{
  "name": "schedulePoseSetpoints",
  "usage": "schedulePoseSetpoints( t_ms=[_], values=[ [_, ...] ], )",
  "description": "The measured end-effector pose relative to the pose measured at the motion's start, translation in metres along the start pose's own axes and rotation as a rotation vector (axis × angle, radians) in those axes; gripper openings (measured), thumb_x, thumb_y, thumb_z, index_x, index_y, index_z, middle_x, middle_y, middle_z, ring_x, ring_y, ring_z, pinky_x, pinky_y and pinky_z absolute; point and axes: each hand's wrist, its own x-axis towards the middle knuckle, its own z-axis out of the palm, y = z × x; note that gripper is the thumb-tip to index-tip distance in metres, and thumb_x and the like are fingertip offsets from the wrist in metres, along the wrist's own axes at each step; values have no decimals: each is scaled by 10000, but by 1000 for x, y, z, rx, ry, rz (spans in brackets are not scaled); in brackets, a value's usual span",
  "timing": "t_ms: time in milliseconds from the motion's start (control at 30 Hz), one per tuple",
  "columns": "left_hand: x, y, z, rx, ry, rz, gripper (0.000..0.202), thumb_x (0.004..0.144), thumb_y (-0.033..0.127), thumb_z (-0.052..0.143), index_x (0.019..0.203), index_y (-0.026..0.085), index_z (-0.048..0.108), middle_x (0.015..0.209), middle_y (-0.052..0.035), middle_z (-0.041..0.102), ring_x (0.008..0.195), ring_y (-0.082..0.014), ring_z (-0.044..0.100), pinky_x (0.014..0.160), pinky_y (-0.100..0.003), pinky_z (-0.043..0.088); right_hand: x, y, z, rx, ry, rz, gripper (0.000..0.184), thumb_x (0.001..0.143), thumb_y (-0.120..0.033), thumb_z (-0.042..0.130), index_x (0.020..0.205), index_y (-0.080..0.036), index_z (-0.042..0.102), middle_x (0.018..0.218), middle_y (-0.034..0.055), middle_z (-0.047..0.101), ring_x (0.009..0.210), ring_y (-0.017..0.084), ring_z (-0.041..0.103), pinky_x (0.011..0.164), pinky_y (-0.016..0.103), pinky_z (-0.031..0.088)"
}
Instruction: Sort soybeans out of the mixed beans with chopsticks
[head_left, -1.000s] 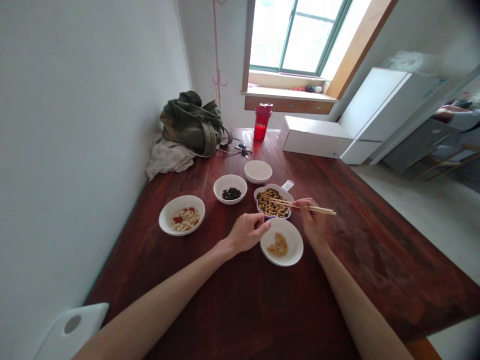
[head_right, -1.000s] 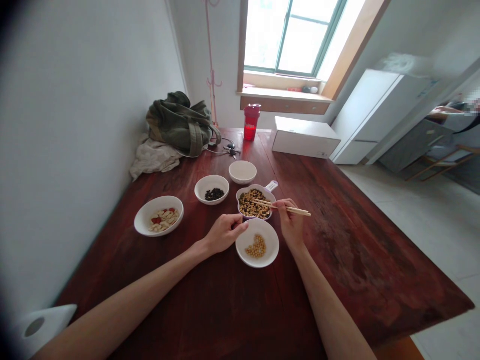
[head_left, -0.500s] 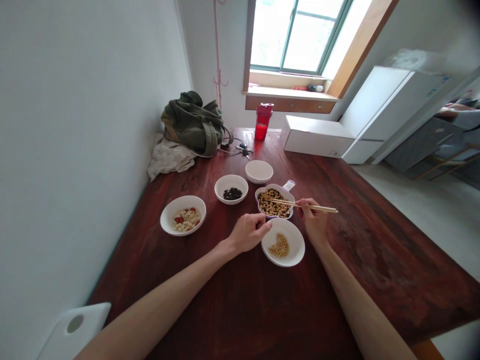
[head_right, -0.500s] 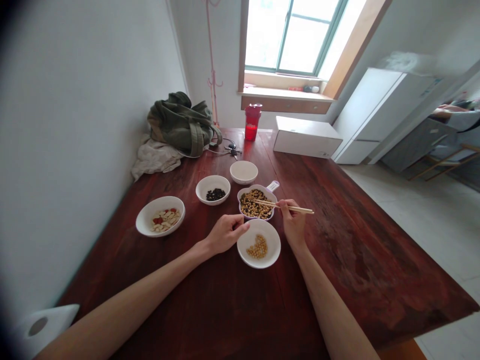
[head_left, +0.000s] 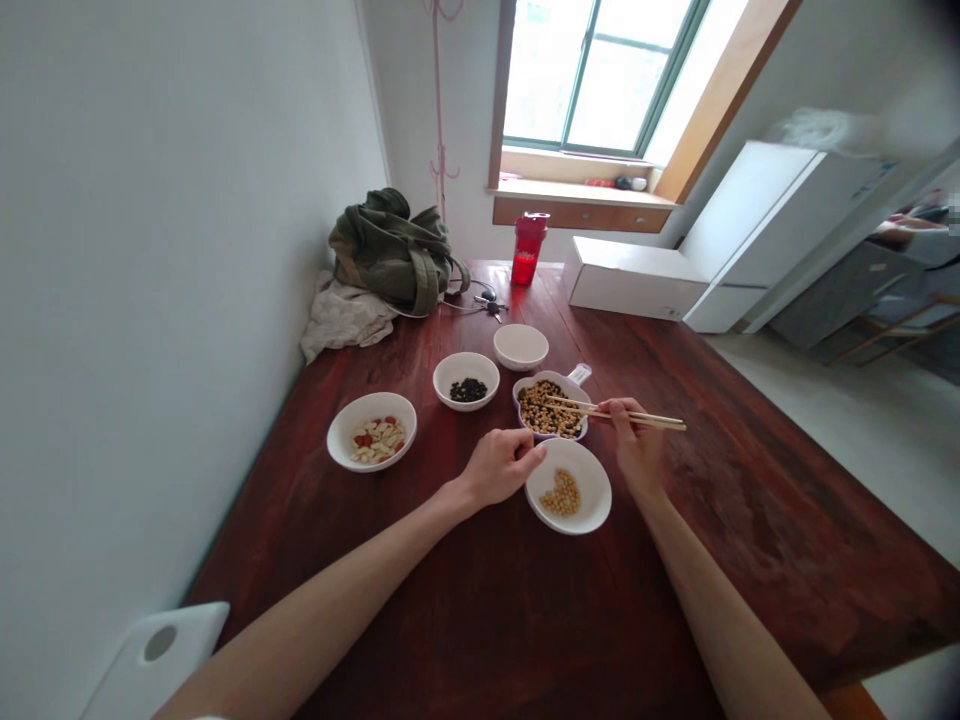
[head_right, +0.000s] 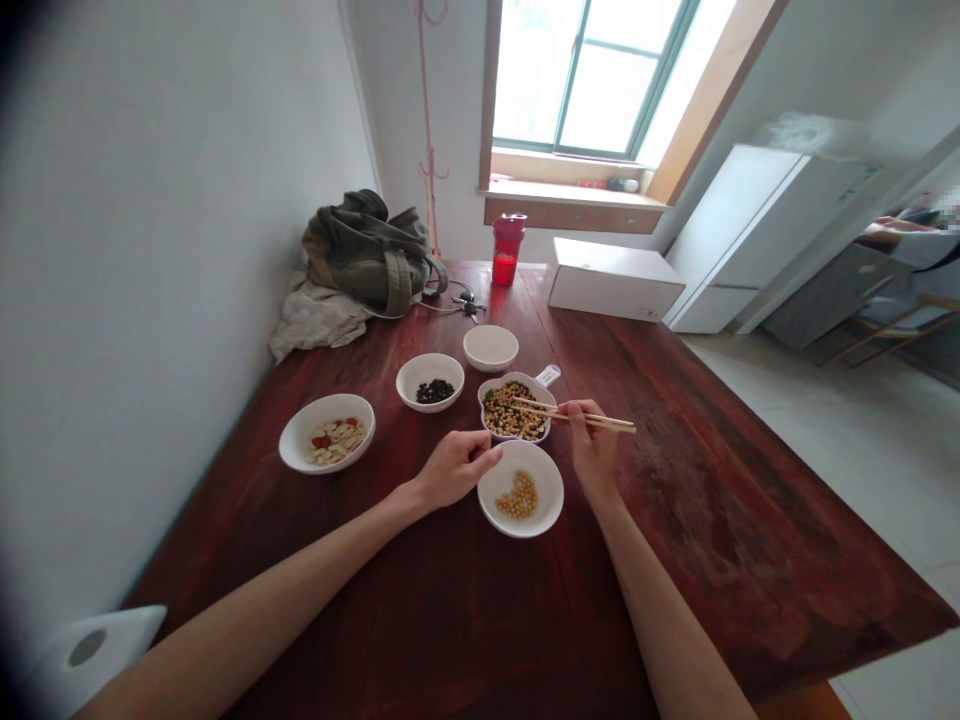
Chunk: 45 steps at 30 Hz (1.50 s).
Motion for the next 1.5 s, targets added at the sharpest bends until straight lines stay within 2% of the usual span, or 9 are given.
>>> schedulePoseSetpoints(
  t_ms=[400,800,1500],
  values=[
    [-1,1,-1,12,2,0,429,953,444,526,640,171,423,586,45,415,568,-91,373,563,-244,241,1,0,-2,2,-4,49,297,923,-480,646,861,-202,727,845,55,752,759,243,747,732,396,623],
    [0,-1,0,18,-13,4,430,958,448,516,644,173,409,594,42,410,574,-93,369,564,-250,233,4,5,-3,20,49,129,291,868,-486,710,841,-198,740,785,72,779,707,265,763,694,406,639],
    [0,2,-2,-14,-11,-5,430,941,445,530,630,171,415,588,40,408,577,-95,358,559,-247,227,1,6,-2,62,24,97,288,860,-490,722,883,-203,709,822,58,767,714,246,754,722,417,646]
  ],
)
